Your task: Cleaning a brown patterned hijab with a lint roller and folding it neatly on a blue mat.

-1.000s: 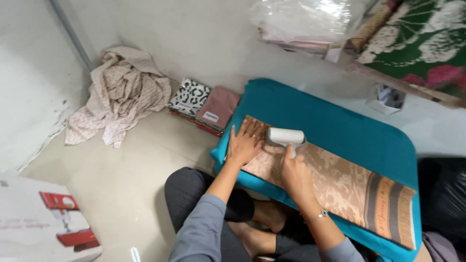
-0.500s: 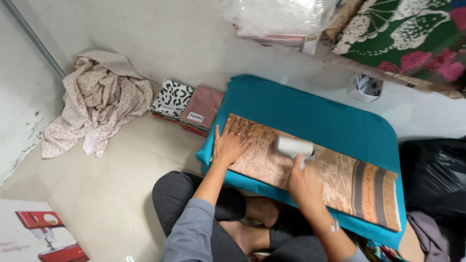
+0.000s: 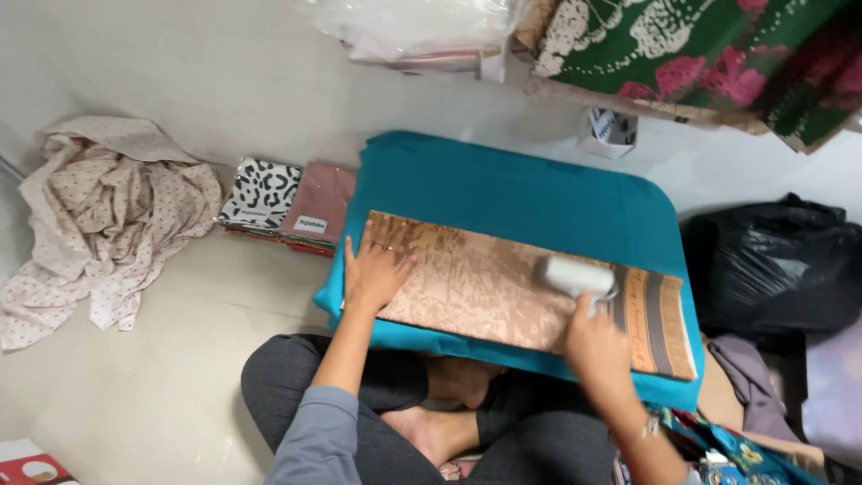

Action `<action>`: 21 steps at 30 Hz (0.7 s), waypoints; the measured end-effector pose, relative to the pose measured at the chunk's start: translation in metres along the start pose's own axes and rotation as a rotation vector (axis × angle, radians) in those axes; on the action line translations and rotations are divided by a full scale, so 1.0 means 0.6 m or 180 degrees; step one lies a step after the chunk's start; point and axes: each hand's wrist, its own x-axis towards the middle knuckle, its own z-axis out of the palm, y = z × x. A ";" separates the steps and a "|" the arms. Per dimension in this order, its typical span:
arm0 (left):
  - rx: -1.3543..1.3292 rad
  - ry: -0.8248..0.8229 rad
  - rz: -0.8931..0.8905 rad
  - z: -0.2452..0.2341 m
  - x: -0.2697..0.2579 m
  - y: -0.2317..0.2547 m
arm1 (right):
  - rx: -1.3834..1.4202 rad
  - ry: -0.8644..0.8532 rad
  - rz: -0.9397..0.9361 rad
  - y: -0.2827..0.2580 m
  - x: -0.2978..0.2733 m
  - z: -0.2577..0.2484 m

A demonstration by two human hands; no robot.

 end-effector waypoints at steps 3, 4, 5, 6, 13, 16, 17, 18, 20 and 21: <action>-0.0017 -0.0022 0.0013 0.002 0.003 -0.004 | -0.0137 0.0053 0.0373 0.056 0.035 0.088; -0.0021 -0.0014 0.0002 0.002 0.004 -0.004 | 0.0149 -0.0266 0.0576 0.069 0.039 0.102; -0.0027 -0.0012 -0.0009 0.003 0.004 -0.003 | 0.0435 -0.0587 0.0780 0.083 0.042 0.116; -0.0026 -0.0026 0.0014 -0.002 0.002 -0.003 | 0.0435 -0.0602 0.0802 0.079 0.018 0.092; 0.0005 -0.0226 -0.0086 -0.015 -0.002 0.005 | 0.0151 -0.1064 0.0840 0.079 -0.119 -0.026; -0.0038 -0.0281 -0.0089 -0.017 0.000 0.005 | -0.0117 -0.0499 0.0814 0.106 -0.097 0.000; -0.0068 -0.0280 -0.0102 -0.019 0.001 0.005 | -0.0263 0.0127 0.0788 0.115 -0.080 0.011; -0.0066 -0.0291 -0.0094 -0.016 0.000 0.005 | -0.0262 0.0115 0.0795 0.135 -0.064 0.048; -0.0075 -0.0246 -0.0070 -0.013 -0.001 0.003 | -0.0086 -0.0281 0.0963 0.173 -0.029 0.121; -0.0059 -0.0242 -0.0083 -0.013 0.001 0.004 | -0.0069 -0.0275 0.0953 0.190 -0.011 0.127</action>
